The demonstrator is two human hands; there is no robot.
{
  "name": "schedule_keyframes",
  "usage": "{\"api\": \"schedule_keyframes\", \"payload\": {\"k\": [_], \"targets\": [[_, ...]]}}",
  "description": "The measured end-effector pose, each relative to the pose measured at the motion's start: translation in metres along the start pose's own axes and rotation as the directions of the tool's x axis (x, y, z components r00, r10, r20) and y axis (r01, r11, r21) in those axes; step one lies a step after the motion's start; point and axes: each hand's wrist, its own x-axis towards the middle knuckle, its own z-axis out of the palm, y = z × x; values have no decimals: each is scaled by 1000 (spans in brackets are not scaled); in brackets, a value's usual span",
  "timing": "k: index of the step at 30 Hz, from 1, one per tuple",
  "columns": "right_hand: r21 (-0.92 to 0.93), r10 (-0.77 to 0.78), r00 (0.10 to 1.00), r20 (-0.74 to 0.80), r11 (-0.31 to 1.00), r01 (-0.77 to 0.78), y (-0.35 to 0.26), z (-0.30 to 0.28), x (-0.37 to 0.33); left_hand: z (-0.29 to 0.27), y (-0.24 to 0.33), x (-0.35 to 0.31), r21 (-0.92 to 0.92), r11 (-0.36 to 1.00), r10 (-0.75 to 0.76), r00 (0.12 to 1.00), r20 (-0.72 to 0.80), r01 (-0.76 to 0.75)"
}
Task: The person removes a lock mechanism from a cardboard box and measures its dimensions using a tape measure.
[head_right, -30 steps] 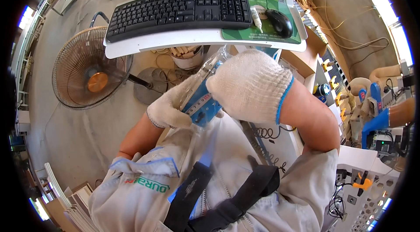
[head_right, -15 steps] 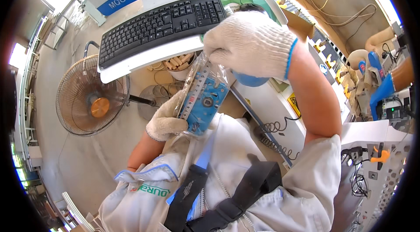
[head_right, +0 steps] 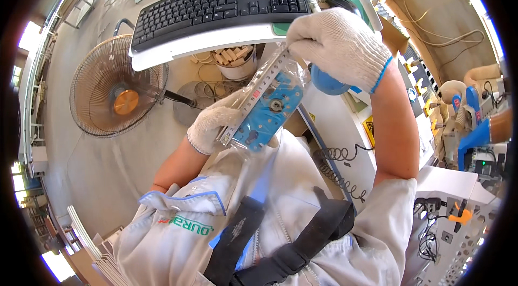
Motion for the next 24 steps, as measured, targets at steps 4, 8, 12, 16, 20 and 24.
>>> {"api": "schedule_keyframes", "payload": {"k": [4, 8, 12, 16, 20, 24], "targets": [[140, -129, 989, 66, 983, 119, 8, 6, 3, -1, 1, 2, -66, 998, 3, 1000, -26, -5], [257, -99, 994, 56, 963, 82, 13, 6, 6, -11, 6, -1, -112, 992, -64, 998, 14, 65], [236, -65, 998, 24, 970, 58, 12, 4, 7, -15, 6, -2, -50, 998, -42, 998, 45, 45], [160, 13, 998, 69, 987, -24, 11, -2, 10, -15, 6, -4, -15, 1000, -24, 999, -43, 23], [141, -49, 999, 1, 989, 49, 14, -5, 3, -22, 4, -2, -36, 999, -9, 1000, -8, 9], [149, -33, 998, 51, 989, 26, 14, -8, 6, -22, 5, 0, -21, 1000, 17, 1000, 5, -17]]}}
